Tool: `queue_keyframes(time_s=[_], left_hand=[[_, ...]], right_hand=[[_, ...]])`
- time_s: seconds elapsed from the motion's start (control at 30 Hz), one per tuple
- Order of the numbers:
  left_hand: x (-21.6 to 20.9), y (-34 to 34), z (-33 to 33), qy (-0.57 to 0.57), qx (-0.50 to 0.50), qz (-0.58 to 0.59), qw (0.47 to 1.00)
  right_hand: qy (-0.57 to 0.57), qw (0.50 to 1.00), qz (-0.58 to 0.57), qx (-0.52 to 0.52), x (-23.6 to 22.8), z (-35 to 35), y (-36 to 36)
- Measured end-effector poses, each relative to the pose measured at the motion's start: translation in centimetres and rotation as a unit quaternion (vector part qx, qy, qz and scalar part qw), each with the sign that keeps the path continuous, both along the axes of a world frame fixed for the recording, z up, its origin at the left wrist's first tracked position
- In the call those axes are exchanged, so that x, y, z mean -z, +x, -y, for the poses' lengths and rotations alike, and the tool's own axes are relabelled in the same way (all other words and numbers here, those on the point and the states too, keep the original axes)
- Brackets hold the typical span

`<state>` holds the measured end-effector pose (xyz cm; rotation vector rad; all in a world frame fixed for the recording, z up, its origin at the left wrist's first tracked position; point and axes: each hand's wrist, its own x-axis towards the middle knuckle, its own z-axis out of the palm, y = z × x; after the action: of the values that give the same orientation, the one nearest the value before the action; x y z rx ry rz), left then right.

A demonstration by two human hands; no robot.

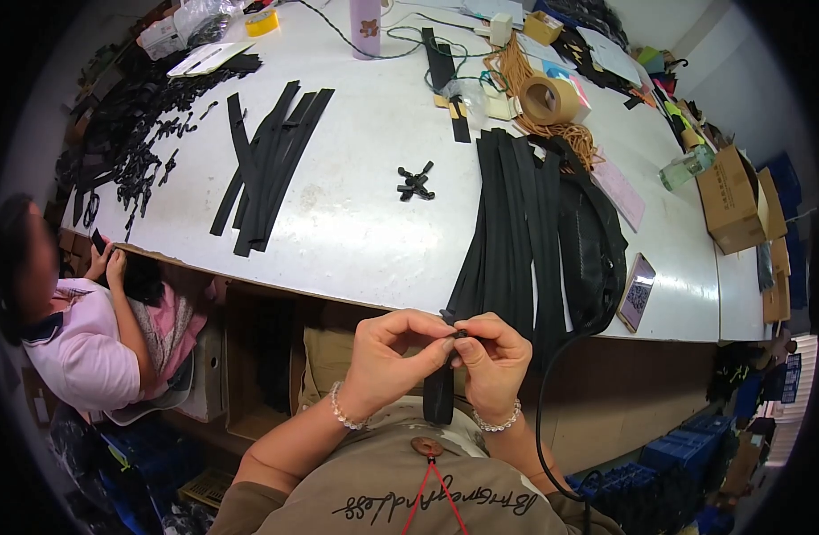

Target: Thread plastic buckles onto black nylon fabric straps manually.

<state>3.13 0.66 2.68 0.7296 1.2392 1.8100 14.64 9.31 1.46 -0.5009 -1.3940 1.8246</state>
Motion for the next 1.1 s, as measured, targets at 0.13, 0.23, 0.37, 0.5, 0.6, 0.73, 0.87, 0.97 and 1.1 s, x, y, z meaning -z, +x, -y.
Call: queue_keyframes(time_s=[0.13, 0.23, 0.37, 0.5, 0.6, 0.73, 0.87, 0.97, 1.1], left_hand=[[0.1, 0.2, -0.1, 0.018, -0.002, 0.016, 1.0], [0.4, 0.4, -0.2, 0.035, -0.009, 0.019, 0.999], [1.0, 0.7, -0.4, 0.053, -0.028, 0.009, 0.998], [1.0, 0.7, -0.4, 0.054, -0.032, 0.007, 0.998], [1.2, 0.6, -0.5, 0.055, -0.034, -0.009, 0.998], [1.6, 0.4, -0.6, 0.054, -0.029, -0.032, 0.998], [0.4, 0.4, -0.5, 0.034, -0.023, 0.04, 0.998], [-0.3, 0.0, -0.2, 0.029, -0.004, 0.021, 0.999], [0.0, -0.1, -0.1, 0.013, 0.005, 0.027, 1.0]], right_hand=[[-0.02, 1.0, -0.008, -0.003, 0.1, 0.2, -0.1], [-0.046, 0.999, -0.017, -0.004, 0.1, 0.3, -0.2], [-0.059, 0.998, -0.027, -0.003, 0.2, 0.5, -0.3], [-0.071, 0.997, -0.034, 0.003, 0.2, 0.7, -0.5], [-0.114, 0.992, -0.049, 0.002, 0.5, 0.6, -0.6], [-0.144, 0.988, -0.058, 0.005, 0.5, 0.8, -0.6], [-0.129, 0.991, -0.047, -0.001, 0.5, 0.5, -0.4], [-0.042, 0.998, -0.012, -0.036, -0.5, -0.2, -0.3], [0.044, 0.998, 0.034, -0.03, -0.6, -0.4, -0.2]])
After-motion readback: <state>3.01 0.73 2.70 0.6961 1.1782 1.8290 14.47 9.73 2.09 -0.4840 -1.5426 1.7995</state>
